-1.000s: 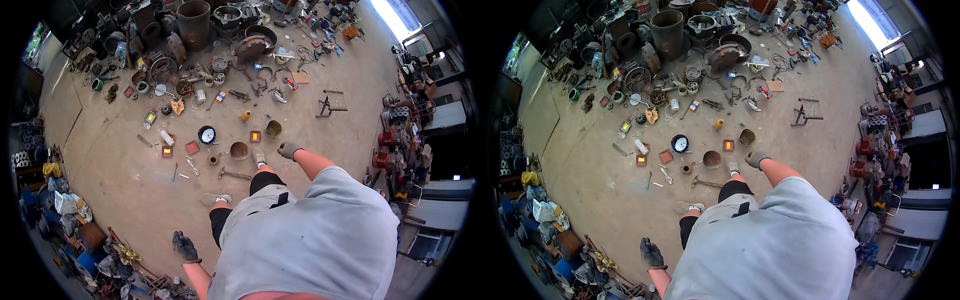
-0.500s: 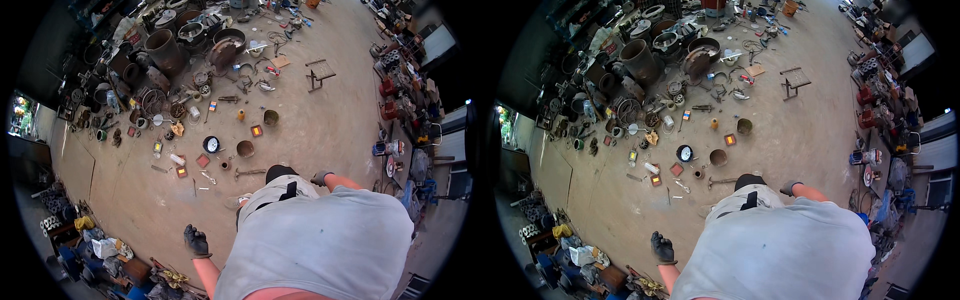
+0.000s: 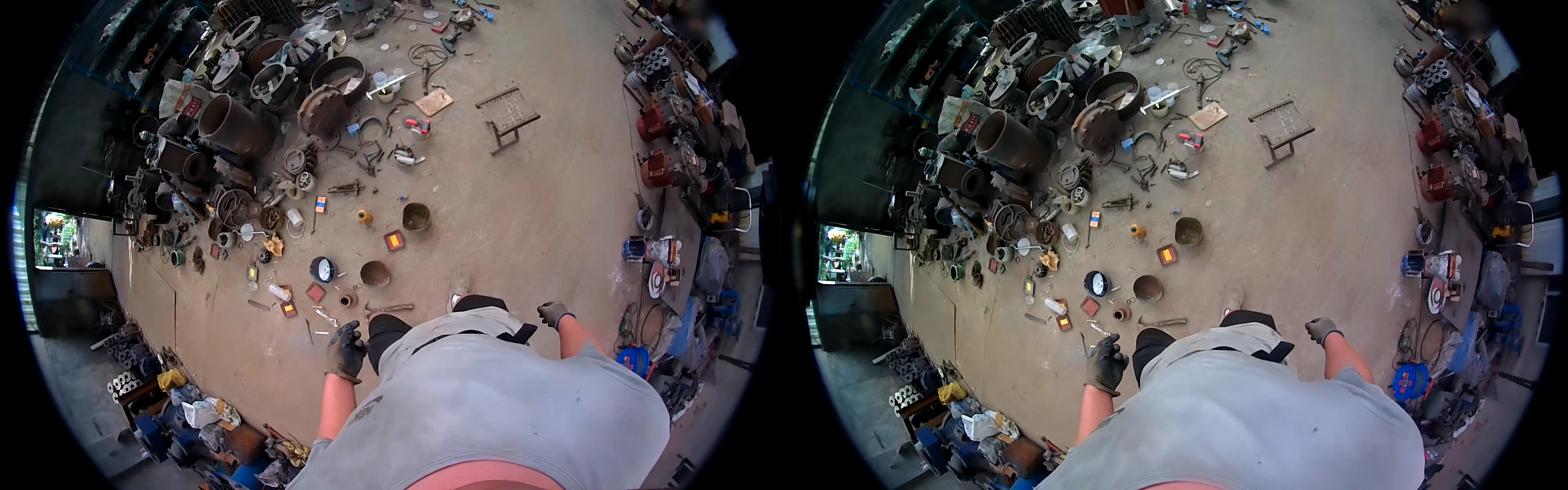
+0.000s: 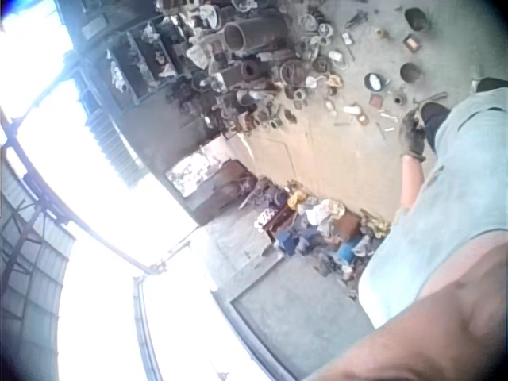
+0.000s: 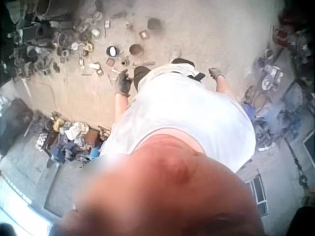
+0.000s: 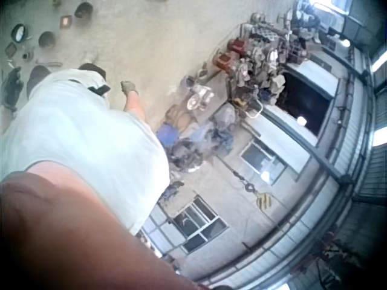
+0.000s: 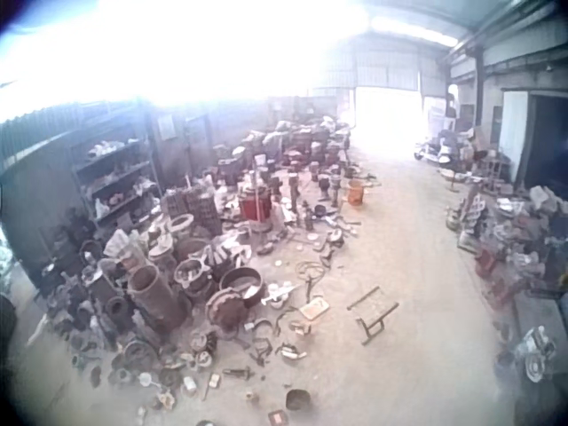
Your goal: The person puts on gloves and uses a hammer to separate a metal mesh screen from a cylindrical housing. They then sit on the floor and use pliers to remove small metal rings from the center of two separate blue fan-like components, placing the removed rings into a small container.
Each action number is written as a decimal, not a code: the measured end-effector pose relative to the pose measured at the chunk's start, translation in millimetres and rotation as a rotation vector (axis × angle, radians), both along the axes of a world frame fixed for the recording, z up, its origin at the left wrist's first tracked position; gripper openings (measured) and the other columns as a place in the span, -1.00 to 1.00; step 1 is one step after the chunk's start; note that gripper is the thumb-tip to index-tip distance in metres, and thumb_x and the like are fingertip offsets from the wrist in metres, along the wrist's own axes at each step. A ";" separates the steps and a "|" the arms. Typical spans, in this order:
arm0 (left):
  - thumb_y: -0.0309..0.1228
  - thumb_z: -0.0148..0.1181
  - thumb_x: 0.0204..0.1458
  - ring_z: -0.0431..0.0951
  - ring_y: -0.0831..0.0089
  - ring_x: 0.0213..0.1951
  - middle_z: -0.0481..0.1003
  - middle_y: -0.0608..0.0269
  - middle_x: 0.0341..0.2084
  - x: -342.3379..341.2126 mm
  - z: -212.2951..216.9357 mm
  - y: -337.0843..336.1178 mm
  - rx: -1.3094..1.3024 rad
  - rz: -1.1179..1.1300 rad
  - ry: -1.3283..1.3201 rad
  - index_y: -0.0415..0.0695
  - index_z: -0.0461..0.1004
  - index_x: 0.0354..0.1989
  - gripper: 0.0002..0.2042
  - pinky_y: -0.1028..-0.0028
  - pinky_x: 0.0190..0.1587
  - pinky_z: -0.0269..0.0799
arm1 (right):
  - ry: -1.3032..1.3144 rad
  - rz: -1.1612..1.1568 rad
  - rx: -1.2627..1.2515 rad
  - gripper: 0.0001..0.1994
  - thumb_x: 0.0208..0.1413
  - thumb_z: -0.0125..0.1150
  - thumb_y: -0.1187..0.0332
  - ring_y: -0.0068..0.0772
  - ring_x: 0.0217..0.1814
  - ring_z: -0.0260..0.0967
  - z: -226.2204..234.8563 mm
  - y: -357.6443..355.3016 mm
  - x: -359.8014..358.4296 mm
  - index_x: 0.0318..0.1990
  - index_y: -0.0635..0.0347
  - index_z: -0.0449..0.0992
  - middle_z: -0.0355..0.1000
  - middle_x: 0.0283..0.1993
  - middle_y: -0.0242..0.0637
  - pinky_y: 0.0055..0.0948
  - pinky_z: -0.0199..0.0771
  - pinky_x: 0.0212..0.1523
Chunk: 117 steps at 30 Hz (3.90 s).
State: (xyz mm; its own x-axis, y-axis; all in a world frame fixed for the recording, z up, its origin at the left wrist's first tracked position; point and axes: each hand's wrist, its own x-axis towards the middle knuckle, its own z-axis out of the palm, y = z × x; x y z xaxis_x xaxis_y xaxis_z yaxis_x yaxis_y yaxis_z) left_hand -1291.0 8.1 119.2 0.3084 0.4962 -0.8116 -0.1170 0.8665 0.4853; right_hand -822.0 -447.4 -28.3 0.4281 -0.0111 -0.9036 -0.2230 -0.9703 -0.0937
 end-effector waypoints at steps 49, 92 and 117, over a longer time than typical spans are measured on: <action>-0.32 0.41 0.16 0.69 0.30 -0.18 0.67 0.15 -0.21 1115.7 -279.2 503.2 0.170 0.181 0.289 -0.13 0.63 -0.01 -0.73 0.31 -0.10 0.60 | -0.081 1.975 0.075 -0.51 0.19 0.29 0.03 -0.02 0.00 0.67 -288.0 1273.4 936.7 0.15 0.17 0.63 0.70 -0.13 -0.06 -0.10 0.60 0.12; -0.46 0.37 0.17 0.53 0.62 -0.40 0.67 0.38 -0.32 1120.8 -536.5 545.9 -0.273 0.228 -0.081 -0.17 0.63 -0.08 -0.82 0.53 -0.31 0.50 | 0.043 0.683 0.400 -0.70 0.40 0.27 0.20 -0.43 -0.37 0.52 -674.8 1299.3 831.4 0.11 0.18 0.56 0.52 -0.31 -0.34 -0.39 0.60 -0.34; -0.32 0.33 0.21 0.65 0.31 -0.37 0.64 0.19 -0.39 1097.4 -537.3 568.7 0.013 0.312 0.232 -0.12 0.56 -0.06 -0.79 0.29 -0.23 0.58 | -0.151 1.644 0.528 -0.56 0.23 0.39 -0.01 -0.08 -0.20 0.67 -611.2 1266.6 782.4 -0.04 0.23 0.65 0.68 -0.22 -0.02 -0.16 0.63 -0.09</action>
